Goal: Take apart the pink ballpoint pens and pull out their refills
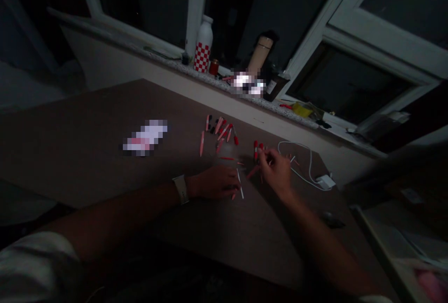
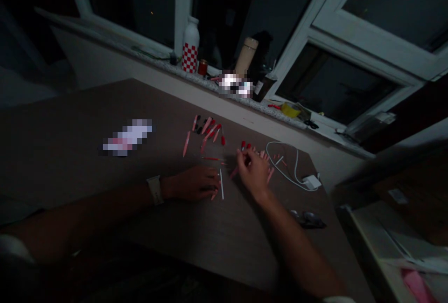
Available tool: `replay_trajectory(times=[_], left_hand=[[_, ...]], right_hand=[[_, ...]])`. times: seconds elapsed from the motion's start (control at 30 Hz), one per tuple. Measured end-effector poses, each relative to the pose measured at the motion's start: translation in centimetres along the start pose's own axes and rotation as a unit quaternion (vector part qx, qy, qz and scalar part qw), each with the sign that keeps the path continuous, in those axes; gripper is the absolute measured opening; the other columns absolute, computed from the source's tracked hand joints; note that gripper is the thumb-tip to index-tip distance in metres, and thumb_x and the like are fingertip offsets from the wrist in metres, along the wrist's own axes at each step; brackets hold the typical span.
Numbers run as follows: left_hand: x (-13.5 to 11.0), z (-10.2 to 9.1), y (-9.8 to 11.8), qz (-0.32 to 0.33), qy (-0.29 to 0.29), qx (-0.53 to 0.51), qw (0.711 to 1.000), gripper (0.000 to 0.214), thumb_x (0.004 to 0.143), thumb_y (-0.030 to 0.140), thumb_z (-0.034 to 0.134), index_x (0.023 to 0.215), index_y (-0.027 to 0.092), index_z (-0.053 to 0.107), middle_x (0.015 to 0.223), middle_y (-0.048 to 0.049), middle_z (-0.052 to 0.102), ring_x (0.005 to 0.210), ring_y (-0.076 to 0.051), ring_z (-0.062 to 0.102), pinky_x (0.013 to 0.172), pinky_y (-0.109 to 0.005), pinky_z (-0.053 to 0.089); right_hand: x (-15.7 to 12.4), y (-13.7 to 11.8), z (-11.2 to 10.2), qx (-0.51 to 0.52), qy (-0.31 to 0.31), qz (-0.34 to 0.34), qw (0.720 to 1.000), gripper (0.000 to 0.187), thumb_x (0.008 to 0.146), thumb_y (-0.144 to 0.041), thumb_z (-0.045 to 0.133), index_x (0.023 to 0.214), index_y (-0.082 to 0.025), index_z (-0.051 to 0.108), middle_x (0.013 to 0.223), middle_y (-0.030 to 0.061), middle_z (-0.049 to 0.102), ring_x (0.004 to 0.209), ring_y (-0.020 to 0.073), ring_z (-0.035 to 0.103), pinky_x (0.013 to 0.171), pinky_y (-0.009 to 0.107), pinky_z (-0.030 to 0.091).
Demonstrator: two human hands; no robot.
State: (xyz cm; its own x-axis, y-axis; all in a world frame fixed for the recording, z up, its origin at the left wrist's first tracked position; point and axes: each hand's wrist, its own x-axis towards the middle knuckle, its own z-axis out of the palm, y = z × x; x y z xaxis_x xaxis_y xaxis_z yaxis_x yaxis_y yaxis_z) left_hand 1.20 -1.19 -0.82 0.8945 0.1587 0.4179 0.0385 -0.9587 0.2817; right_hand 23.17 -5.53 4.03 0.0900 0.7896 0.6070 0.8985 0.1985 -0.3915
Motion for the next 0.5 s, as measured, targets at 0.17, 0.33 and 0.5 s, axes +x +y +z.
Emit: replay_trajectory(times=[0.17, 0.33, 0.5], left_hand=[[0.2, 0.3, -0.7, -0.001, 0.010, 0.013, 1.000, 0.018, 0.095, 0.022, 0.054, 0.107, 0.019, 0.068, 0.108, -0.0093, 0.066, 0.104, -0.023, 0.060, 0.093, -0.038, 0.048], [-0.1, -0.4, -2.6, -0.124, 0.033, 0.052, 0.990, 0.022, 0.096, 0.022, 0.053, 0.113, 0.017, 0.065, 0.115, -0.0099, 0.063, 0.110, -0.023, 0.057, 0.097, -0.038, 0.045], [-0.2, -1.4, -3.5, -0.204, 0.030, 0.122, 0.971, 0.024, 0.098, 0.026, 0.049, 0.112, 0.013, 0.064, 0.112, -0.0115, 0.060, 0.108, -0.024, 0.055, 0.094, -0.038, 0.044]], right_hand=[[-7.1, -0.8, 0.4, 0.013, -0.091, -0.054, 0.994, 0.028, 0.096, -0.039, 0.052, 0.080, -0.018, 0.064, 0.062, 0.0003, 0.064, 0.056, 0.0136, 0.060, 0.057, 0.024, 0.038], [-8.3, 0.1, 1.9, 0.009, -0.171, -0.024, 0.985, 0.023, 0.095, -0.039, 0.053, 0.101, -0.018, 0.060, 0.067, 0.0001, 0.065, 0.056, 0.0160, 0.061, 0.053, 0.025, 0.035], [-8.2, 0.2, 2.2, 0.010, -0.229, -0.057, 0.972, 0.022, 0.097, -0.034, 0.049, 0.111, -0.019, 0.058, 0.075, 0.0019, 0.067, 0.060, 0.0167, 0.061, 0.055, 0.027, 0.036]])
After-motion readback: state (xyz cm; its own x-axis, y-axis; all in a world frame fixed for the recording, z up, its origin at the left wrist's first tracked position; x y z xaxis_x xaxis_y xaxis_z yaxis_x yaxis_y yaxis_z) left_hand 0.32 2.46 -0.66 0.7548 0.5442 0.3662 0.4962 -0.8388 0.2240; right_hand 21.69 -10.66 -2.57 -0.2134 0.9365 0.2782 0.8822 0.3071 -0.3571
